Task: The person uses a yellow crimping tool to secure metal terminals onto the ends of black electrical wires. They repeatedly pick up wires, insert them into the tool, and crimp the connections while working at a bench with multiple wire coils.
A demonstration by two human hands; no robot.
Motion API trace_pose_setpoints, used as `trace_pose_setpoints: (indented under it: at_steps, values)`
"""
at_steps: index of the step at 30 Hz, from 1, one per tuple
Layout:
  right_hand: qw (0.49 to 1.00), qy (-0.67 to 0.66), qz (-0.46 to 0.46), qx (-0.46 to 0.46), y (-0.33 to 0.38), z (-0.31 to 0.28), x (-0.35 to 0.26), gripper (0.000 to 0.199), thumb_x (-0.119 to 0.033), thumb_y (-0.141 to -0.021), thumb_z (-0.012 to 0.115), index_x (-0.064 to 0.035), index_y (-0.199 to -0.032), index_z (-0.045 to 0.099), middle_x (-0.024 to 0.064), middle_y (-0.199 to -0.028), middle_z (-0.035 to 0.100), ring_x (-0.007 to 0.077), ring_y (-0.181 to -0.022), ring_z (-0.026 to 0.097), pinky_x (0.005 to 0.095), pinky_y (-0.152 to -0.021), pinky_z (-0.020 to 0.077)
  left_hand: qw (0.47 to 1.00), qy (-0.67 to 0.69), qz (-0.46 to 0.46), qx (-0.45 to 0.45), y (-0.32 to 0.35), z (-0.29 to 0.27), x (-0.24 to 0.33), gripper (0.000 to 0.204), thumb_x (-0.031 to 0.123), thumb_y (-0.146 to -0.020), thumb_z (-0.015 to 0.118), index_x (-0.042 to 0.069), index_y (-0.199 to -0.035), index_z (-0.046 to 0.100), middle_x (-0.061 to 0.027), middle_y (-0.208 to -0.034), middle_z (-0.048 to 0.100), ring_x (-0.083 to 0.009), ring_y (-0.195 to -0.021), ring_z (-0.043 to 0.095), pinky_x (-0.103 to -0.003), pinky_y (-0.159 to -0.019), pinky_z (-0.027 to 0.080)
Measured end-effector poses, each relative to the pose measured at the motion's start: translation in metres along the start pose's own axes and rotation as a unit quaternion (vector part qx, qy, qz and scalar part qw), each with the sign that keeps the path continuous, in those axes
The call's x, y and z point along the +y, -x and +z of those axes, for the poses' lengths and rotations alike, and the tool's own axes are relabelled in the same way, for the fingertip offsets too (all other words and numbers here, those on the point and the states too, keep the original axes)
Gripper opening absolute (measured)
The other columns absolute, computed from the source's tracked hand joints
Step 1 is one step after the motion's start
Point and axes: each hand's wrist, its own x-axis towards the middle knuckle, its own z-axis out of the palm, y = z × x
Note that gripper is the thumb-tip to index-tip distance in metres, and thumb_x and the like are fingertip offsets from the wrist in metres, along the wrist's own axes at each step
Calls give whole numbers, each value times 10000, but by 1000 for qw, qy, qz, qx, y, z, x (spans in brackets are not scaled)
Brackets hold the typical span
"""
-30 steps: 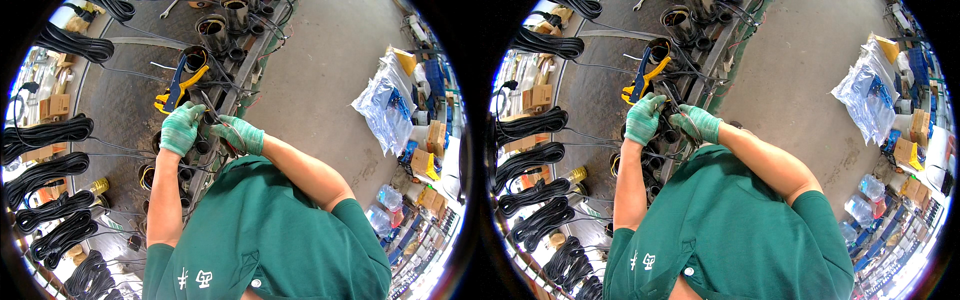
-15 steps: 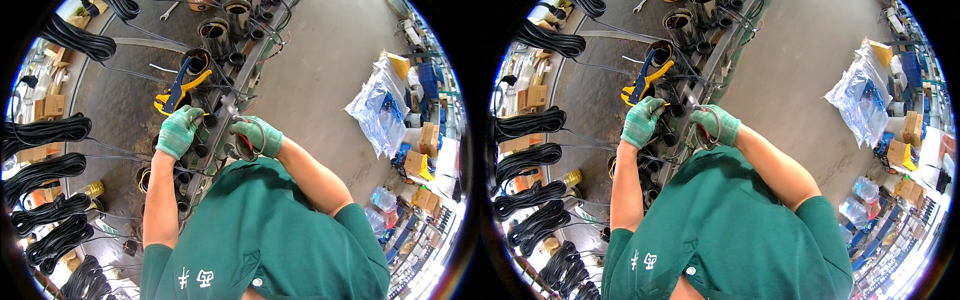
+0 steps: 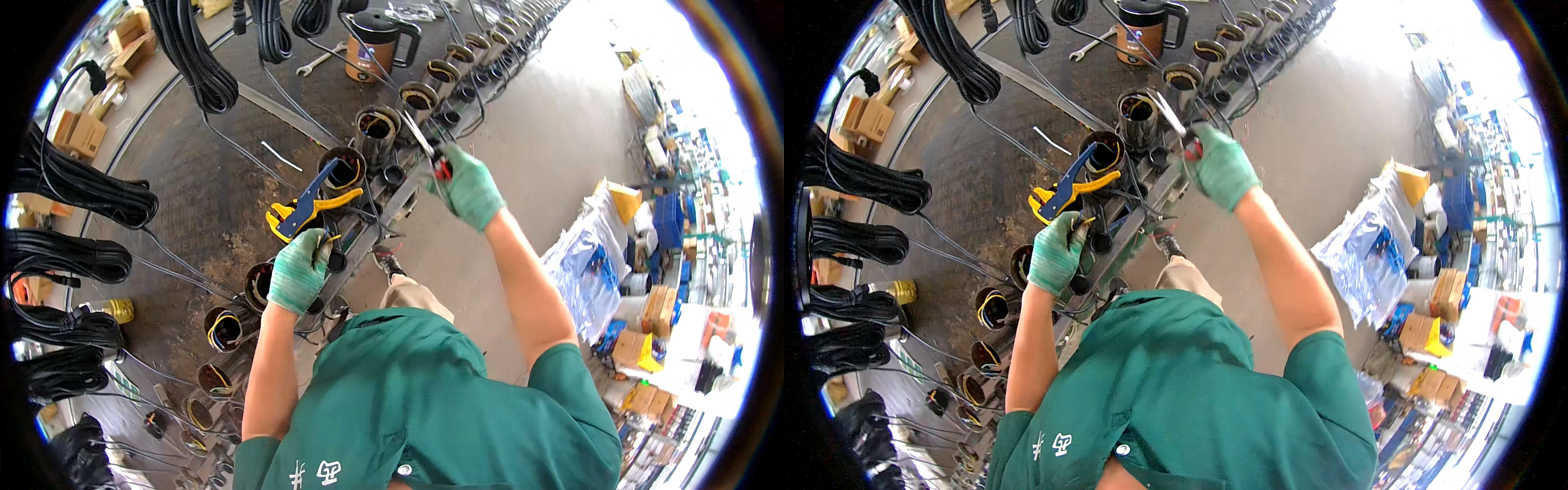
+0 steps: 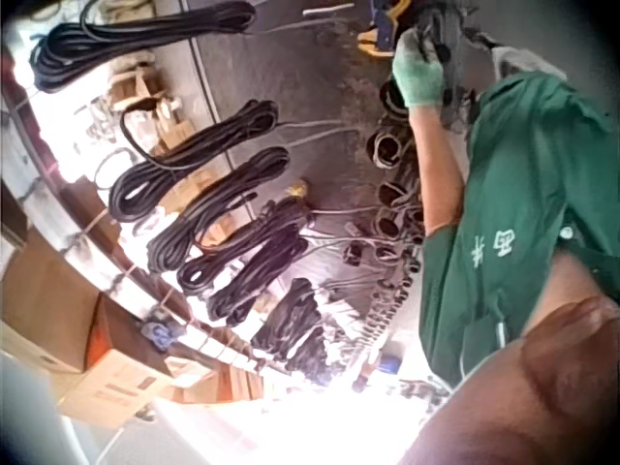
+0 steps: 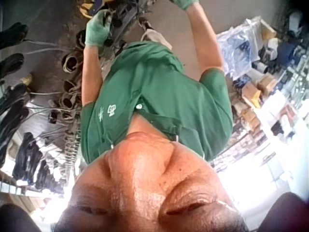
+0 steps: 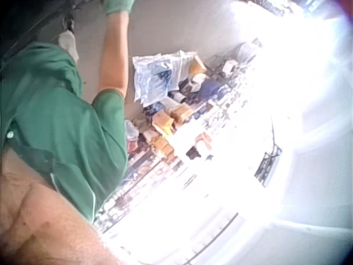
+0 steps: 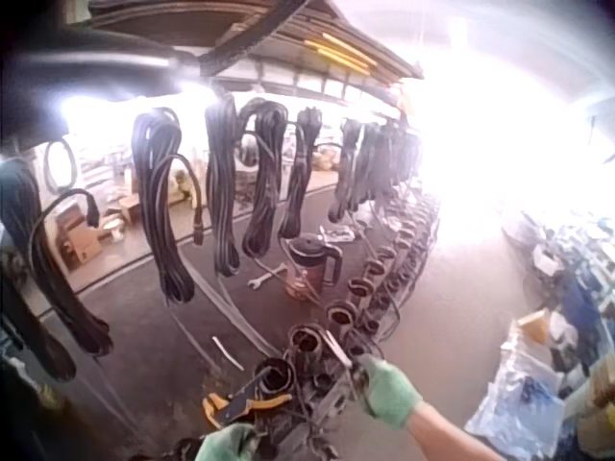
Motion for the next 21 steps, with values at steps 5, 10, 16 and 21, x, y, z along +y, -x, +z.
trace_pose_setpoints:
  at_steps: [5, 10, 16, 21]
  values:
    - [982, 115, -141, -44, -132, -3, 44, 497, -249, -904, 753, -87, -1354, 616, 205, -1217, 692, 409, -1139, 665, 473, -983, 539, 1000, 11, -3, 29, -7, 6, 10, 150, 32, -943, 721, 4, -1089, 701, -142, -959, 702, -303, -845, 671, -358, -783, 550]
    - [954, 175, -231, -73, -233, -17, 90, 490, -100, -889, 744, -85, -1364, 628, 191, -1238, 697, 383, -1124, 675, 456, -948, 547, 973, 151, -149, 87, 3, 18, 7, 138, 3, -990, 689, 0, -1128, 692, -22, -912, 683, -106, -799, 614, -273, -756, 529]
    - [894, 290, -241, -241, -250, -18, 88, 584, -142, -899, 751, -102, -1450, 564, 216, -1350, 611, 402, -1224, 626, 451, -1030, 513, 934, 240, -208, 162, 6, 33, 16, 171, 42, -1029, 666, 15, -1196, 687, 18, -946, 688, -62, -799, 619, -230, -748, 546]
    - [875, 357, -246, -216, -244, -18, 84, 467, -112, -950, 636, -75, -1412, 580, 232, -1325, 611, 402, -1236, 631, 459, -1029, 529, 901, 308, -218, 213, 10, 43, 13, 162, 75, -1033, 679, 16, -1182, 703, 8, -942, 708, -79, -818, 650, -237, -763, 547]
